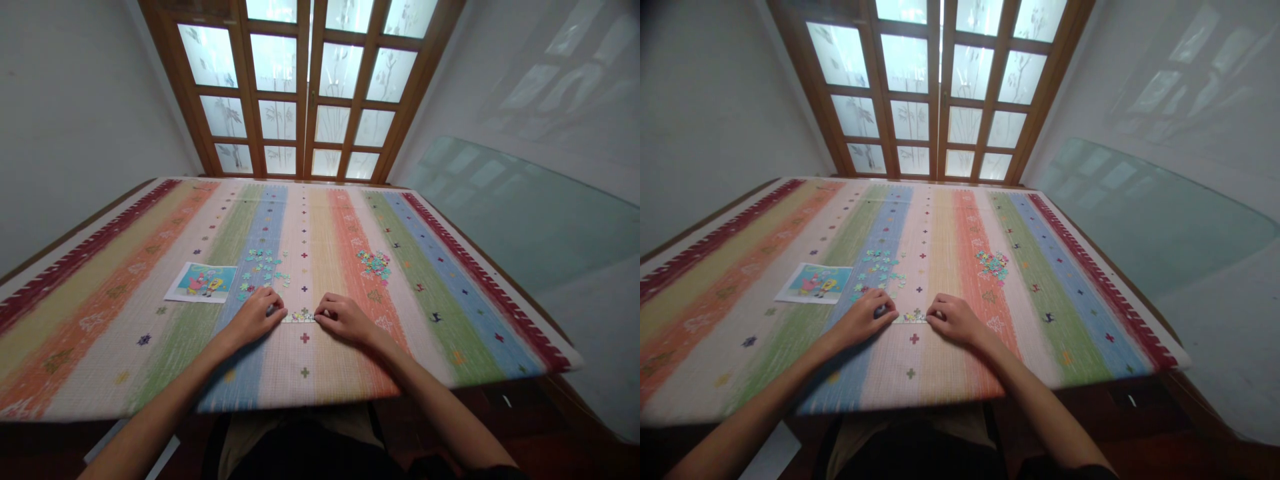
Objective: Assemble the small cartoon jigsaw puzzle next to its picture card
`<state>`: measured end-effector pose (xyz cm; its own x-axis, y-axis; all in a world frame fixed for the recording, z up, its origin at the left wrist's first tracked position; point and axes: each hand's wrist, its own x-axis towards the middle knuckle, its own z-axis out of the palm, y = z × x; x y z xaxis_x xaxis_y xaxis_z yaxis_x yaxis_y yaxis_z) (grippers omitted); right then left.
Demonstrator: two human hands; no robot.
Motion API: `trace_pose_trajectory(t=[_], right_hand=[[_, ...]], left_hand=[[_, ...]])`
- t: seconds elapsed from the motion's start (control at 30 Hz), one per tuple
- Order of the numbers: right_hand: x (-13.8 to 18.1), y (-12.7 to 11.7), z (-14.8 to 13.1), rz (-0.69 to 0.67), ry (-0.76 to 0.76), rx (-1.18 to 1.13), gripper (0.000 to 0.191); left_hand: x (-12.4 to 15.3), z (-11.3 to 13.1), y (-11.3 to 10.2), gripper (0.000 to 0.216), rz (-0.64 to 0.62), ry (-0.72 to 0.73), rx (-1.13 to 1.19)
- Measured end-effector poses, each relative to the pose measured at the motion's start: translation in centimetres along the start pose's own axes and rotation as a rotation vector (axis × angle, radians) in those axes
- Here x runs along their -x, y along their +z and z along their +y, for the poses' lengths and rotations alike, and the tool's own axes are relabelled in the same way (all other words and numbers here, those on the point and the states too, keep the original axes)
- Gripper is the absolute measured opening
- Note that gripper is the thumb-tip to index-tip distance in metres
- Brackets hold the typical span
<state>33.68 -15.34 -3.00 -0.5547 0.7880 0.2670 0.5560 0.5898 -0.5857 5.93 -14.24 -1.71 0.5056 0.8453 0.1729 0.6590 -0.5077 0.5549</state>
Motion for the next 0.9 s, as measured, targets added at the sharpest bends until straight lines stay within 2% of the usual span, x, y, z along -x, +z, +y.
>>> trace_pose_trajectory(t=[0.2,0.43,0.67,0.9], right_hand=[[0.0,-0.3,0.1,0.006,-0.008,-0.038,0.009],[0.4,-0.5,-0.1,0.068,0.001,-0.123,0.012],[0.7,-0.4,-0.2,0.263,0.042,-0.152,0.017],[0.8,-0.5,-0.1,0.383,0.052,-0.122,0.017]], left_hand=[[-2.1,-0.8,-1.2,0.018,0.065,0.04,-0.072],[-7.5,-3.5,-2.4,0.022,0.147,-0.029,-0.164],[-12.7,-5.4,-1.3,0.023,0.135,-0.133,-0.189],[-14.3,-5.5,-0.7,0.006,0.166,-0.175,-0.136]])
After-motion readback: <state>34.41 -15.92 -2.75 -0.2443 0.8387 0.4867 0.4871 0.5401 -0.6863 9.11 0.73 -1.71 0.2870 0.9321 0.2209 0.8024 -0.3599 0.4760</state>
